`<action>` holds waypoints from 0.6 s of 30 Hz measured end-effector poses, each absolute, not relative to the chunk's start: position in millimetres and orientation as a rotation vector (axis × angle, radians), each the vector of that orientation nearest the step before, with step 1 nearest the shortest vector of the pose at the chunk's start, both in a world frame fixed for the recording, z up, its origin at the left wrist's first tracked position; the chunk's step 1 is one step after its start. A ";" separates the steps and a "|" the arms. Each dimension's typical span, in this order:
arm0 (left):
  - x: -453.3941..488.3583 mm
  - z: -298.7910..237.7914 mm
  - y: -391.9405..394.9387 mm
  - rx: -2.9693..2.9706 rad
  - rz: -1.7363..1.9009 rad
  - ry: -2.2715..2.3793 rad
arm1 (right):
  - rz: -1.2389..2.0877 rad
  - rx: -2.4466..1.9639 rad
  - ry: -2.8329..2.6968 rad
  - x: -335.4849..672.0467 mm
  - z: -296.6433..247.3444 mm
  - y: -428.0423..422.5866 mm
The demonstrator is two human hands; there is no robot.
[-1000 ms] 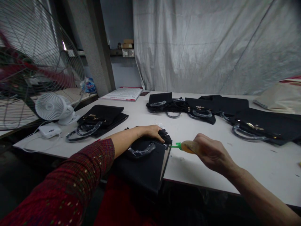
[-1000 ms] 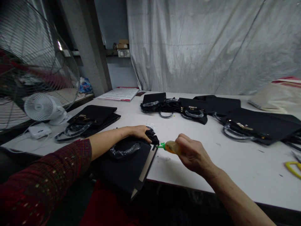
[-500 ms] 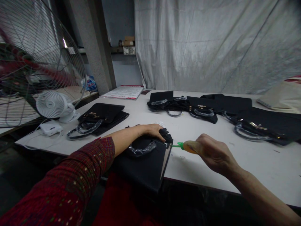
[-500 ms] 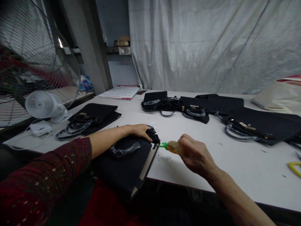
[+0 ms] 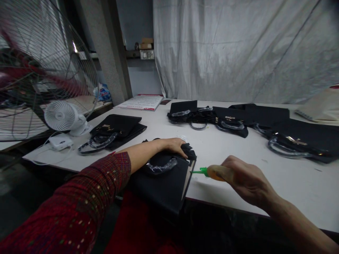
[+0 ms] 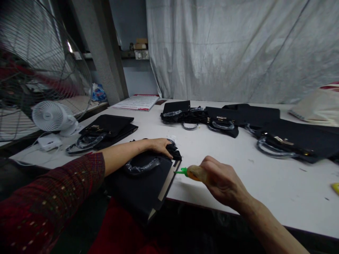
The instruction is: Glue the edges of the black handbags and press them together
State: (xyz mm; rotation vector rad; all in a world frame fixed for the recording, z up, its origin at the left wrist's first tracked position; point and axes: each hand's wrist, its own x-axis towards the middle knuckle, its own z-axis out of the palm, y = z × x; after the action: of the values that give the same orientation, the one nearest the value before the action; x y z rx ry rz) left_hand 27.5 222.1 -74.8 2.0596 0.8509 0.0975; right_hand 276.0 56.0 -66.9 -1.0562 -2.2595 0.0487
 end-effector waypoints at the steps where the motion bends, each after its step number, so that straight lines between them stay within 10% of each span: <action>1: 27.6 -74.7 222.0 2.058 0.100 0.850 | 0.012 -1.062 -2.250 276.6 -66.8 57.6; 18: 27.9 -76.5 223.7 2.072 0.108 0.830 | -0.081 -1.143 -2.218 282.4 -67.6 76.4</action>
State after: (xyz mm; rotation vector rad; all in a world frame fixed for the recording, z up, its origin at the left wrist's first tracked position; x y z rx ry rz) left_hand 27.9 223.7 -76.5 2.0725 0.8305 0.1080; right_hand 282.4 76.4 -67.6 -1.1431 -2.2179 -0.0811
